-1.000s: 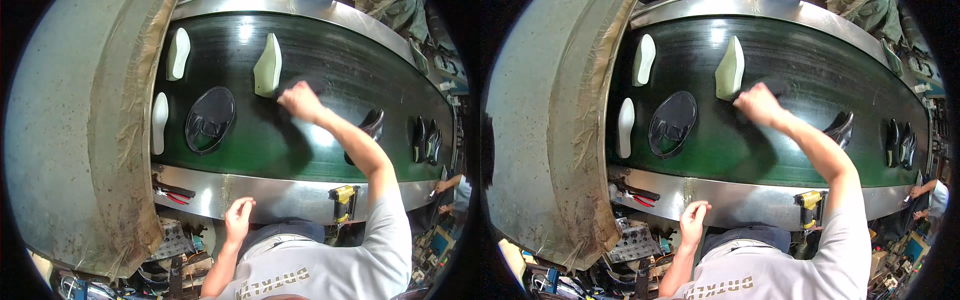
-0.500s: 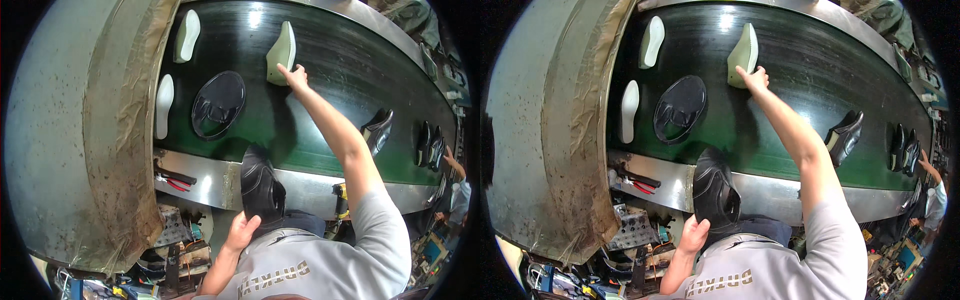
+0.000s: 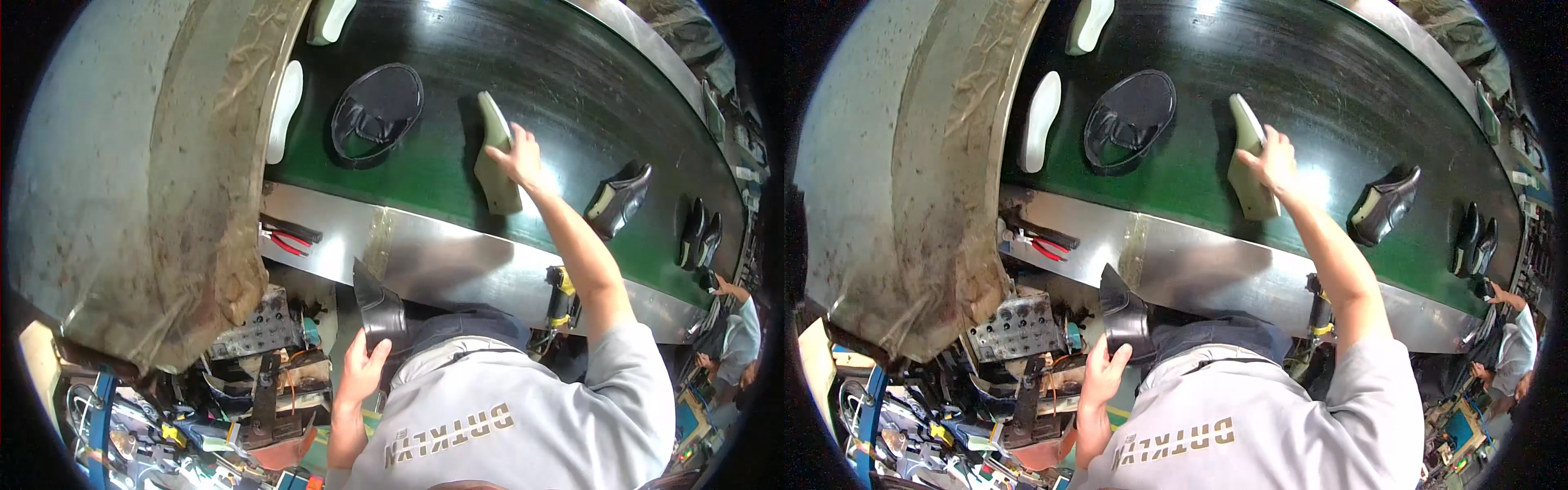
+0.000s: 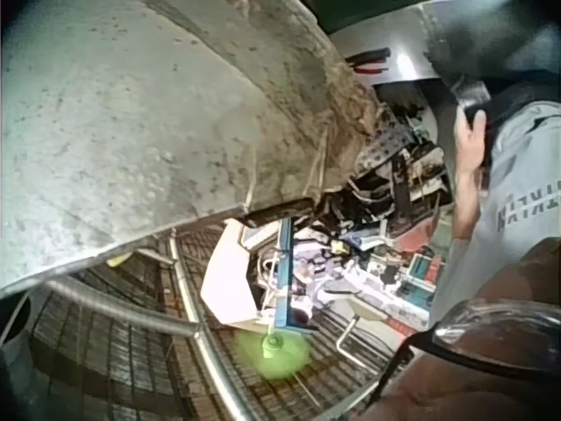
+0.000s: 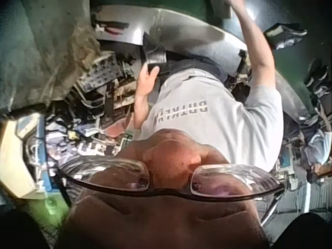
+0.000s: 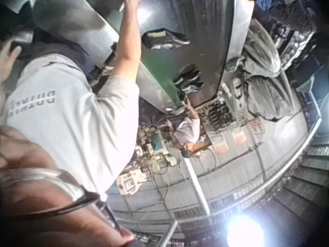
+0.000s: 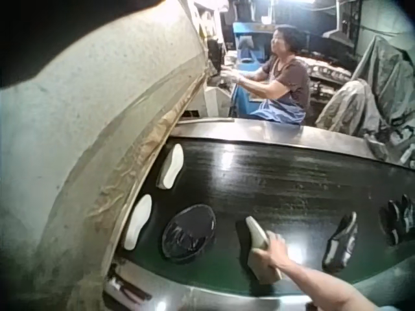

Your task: The person repeatedly picks up black leather shoes from a conveyor belt, inserts a green shoe last into each shoe, and places the shoe into a machine to secure the sole. After processing, the person removes the shoe from the machine and returns it to the conveyor belt. This cycle is performed multiple times throughout the video.

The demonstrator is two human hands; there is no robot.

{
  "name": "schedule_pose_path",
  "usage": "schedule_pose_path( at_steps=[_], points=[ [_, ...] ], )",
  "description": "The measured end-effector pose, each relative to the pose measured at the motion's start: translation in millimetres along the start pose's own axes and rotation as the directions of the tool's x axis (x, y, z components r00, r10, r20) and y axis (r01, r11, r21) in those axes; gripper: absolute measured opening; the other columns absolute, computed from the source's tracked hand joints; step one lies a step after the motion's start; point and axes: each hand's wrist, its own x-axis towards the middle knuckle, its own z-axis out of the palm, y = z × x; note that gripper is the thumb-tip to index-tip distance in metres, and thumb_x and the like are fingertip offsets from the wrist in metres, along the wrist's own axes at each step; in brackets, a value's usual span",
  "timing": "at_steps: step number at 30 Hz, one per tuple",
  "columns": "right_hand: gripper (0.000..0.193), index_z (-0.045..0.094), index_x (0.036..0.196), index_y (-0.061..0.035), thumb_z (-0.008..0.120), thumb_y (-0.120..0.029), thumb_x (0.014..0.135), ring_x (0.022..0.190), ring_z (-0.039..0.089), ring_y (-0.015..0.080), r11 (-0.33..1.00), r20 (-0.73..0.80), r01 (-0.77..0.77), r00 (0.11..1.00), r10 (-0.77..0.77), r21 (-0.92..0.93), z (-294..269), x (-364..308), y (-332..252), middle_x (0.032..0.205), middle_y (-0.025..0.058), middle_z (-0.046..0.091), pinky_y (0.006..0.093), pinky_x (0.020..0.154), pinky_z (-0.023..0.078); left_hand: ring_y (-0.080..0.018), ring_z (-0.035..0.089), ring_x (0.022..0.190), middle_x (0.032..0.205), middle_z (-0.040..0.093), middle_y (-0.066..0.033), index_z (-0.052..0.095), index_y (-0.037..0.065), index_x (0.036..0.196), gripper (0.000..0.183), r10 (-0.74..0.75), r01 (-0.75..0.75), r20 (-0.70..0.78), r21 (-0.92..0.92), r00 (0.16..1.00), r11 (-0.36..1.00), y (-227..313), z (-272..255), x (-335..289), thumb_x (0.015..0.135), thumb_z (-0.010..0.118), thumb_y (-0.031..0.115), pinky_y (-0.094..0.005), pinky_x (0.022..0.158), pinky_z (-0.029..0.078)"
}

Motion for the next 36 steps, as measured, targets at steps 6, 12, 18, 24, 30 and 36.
schedule_pose_path(
  at_steps=[6, 12, 18, 24, 30, 36],
  points=[
    [0.053, 0.058, 0.119, -0.0031, 0.07, -0.033, 0.077, 0.103, 0.064, 0.0372, 0.997, 0.136, 0.049, 0.989, -0.057, 0.058, 7.4, 4.7, -33.3, 0.105, 0.0227, 0.066, 0.0452, 0.091, 0.05, -0.0257, 0.06, 0.072, 0.09, 0.065, -0.0192, 0.055, -0.005, 0.113, 0.031, 0.035, -0.143, 0.219, 0.502, 0.975, 0.853, 4.0, 7.7, 19.4, 0.094, 0.06, 0.019, -0.0353, 0.068, 0.049],
    [0.055, 0.054, 0.127, -0.0073, 0.072, -0.033, 0.082, 0.104, 0.065, 0.0286, 0.871, 0.013, 0.19, 0.976, -0.219, 0.452, -88.7, -73.3, -57.8, 0.11, 0.0168, 0.067, 0.0373, 0.09, 0.051, -0.0155, 0.051, 0.074, 0.079, 0.055, -0.0018, 0.058, 0.0, 0.11, 0.035, 0.175, -0.172, -0.071, -0.717, 0.982, 0.675, -18.6, 18.9, 24.9, 0.103, 0.042, 0.03, -0.0363, 0.082, 0.045],
    [0.045, 0.049, 0.13, -0.0097, 0.065, -0.029, 0.093, 0.103, 0.061, 0.0213, 0.063, 0.166, -0.167, 0.986, 0.019, 0.984, -88.0, -122.4, -35.6, 0.113, 0.0101, 0.062, 0.0365, 0.088, 0.051, -0.0119, 0.044, 0.067, 0.069, 0.044, 0.0017, 0.057, 0.008, 0.101, 0.029, 0.013, 0.204, 0.212, -0.952, 0.977, 0.227, -73.0, 35.2, 49.7, 0.102, 0.044, 0.034, -0.0325, 0.076, 0.042],
    [0.042, 0.049, 0.127, -0.0092, 0.061, -0.033, 0.095, 0.1, 0.062, 0.0197, -0.267, 0.381, -0.36, 0.924, 0.033, 0.894, -62.0, -160.4, -38.5, 0.111, 0.0084, 0.061, 0.0369, 0.086, 0.054, -0.0172, 0.06, 0.087, 0.09, 0.062, -0.0015, 0.06, 0.007, 0.113, 0.03, -0.261, 0.134, 0.053, -0.944, 0.964, 0.303, -65.2, 53.7, 55.5, 0.101, 0.047, 0.031, -0.0375, 0.084, 0.048],
    [0.039, 0.056, 0.123, -0.0092, 0.058, -0.036, 0.095, 0.099, 0.064, 0.0181, -0.451, 0.524, -0.505, 0.847, -0.093, 0.736, -73.4, -179.2, -54.4, 0.113, 0.0078, 0.065, 0.0371, 0.092, 0.053, -0.027, 0.055, 0.121, 0.132, 0.058, -0.0132, 0.053, 0.002, 0.132, 0.041, -0.143, 0.175, 0.142, -0.951, 0.979, 0.254, -46.8, 55.3, 59.0, 0.102, 0.037, 0.026, -0.0421, 0.106, 0.043],
    [0.044, 0.061, 0.121, -0.0063, 0.048, -0.042, 0.099, 0.103, 0.065, 0.0228, -0.194, 0.508, -0.499, 0.861, 0.0, 0.845, -105.2, -179.0, -72.3, 0.113, 0.0095, 0.067, 0.0388, 0.092, 0.053, -0.0268, 0.059, 0.116, 0.126, 0.061, -0.0149, 0.057, 0.0, 0.127, 0.037, -0.145, -0.004, -0.046, -0.96, 0.988, 0.279, -61.9, 53.9, 58.2, 0.1, 0.043, 0.021, -0.0411, 0.103, 0.045]
  ],
)
